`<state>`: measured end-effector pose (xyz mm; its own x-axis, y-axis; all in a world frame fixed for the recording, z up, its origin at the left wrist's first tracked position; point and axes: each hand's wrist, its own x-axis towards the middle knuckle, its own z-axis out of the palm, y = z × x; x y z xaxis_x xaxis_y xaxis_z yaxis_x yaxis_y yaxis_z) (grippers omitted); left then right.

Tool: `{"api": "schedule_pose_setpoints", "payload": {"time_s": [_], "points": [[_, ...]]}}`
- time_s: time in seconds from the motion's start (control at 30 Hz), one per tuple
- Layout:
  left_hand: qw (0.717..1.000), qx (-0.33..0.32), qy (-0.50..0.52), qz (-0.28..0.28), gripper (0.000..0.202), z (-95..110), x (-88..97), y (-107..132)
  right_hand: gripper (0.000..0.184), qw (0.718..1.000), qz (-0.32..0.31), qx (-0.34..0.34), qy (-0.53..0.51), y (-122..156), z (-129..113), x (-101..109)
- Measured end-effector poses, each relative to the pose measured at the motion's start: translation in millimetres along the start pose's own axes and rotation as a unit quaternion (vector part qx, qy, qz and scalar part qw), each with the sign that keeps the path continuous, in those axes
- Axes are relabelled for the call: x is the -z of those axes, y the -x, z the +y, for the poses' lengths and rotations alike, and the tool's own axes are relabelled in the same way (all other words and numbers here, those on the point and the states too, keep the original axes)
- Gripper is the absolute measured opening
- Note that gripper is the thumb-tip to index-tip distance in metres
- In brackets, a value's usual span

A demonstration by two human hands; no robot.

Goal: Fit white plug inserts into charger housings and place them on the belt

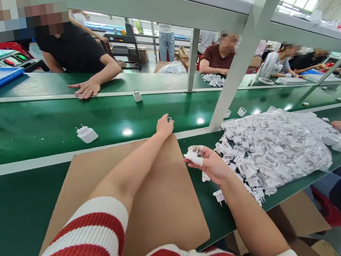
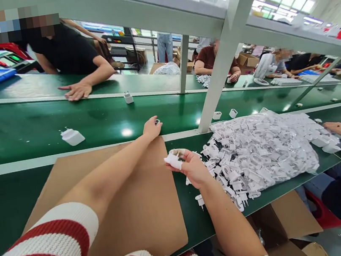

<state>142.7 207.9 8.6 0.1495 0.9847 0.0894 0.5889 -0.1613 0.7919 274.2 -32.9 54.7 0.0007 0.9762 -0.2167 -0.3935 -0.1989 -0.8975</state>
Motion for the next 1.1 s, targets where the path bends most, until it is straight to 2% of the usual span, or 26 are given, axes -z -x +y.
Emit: {"api": "schedule_pose_setpoints", "payload": {"time_s": [0.1,0.2,0.3,0.4,0.47,0.57,0.6,0.63,0.67,0.73,0.8,0.9,0.97,1.03,1.1], "points": [[0.996,-0.068,0.032,-0.056,0.059,-8,22.9,44,0.048,0.992,0.037,0.06,0.1,3,4,-3],[0.986,-0.118,0.038,-0.11,0.058,-22,51.7,110,0.044,0.97,0.074,0.102,0.21,6,12,-5],[0.975,-0.158,0.033,-0.155,0.056,-38,74.4,178,0.042,0.972,0.047,0.121,0.198,7,22,-5],[0.958,-0.203,0.041,-0.198,0.053,-49,82.0,230,0.036,0.968,0.009,0.167,0.188,9,30,-5],[0.962,-0.191,0.062,-0.184,0.059,-54,79.4,253,0.03,0.955,0.019,0.2,0.217,9,35,-4],[0.98,-0.133,0.097,-0.11,0.095,-57,73.2,266,0.028,0.933,0.062,0.228,0.27,7,42,-4],[0.983,-0.119,0.102,-0.09,0.096,-57,72.6,267,0.032,0.929,0.07,0.23,0.282,5,43,-5],[0.985,-0.111,0.104,-0.079,0.086,-57,73.1,266,0.039,0.926,0.074,0.231,0.289,4,44,-6],[0.985,-0.11,0.107,-0.076,0.067,-56,74.5,265,0.048,0.924,0.079,0.234,0.291,4,44,-7],[0.982,-0.116,0.122,-0.091,0.035,-57,78.3,261,0.062,0.92,0.094,0.256,0.283,5,41,-9],[0.976,-0.116,0.15,-0.109,0.032,-60,81.4,257,0.061,0.907,0.103,0.286,0.291,9,33,-12],[0.97,-0.115,0.169,-0.131,0.046,-66,83.5,250,0.03,0.887,0.041,0.281,0.364,16,18,-20],[0.967,-0.132,0.156,-0.152,0.037,-69,84.7,245,0.023,0.853,-0.03,0.256,0.454,22,9,-29],[0.963,-0.155,0.144,-0.167,0.028,-70,86.2,241,0.03,0.797,-0.105,0.241,0.544,26,6,-41],[0.961,-0.169,0.141,-0.168,0.029,-69,87.5,239,0.039,0.737,-0.15,0.243,0.612,28,8,-52]]}}
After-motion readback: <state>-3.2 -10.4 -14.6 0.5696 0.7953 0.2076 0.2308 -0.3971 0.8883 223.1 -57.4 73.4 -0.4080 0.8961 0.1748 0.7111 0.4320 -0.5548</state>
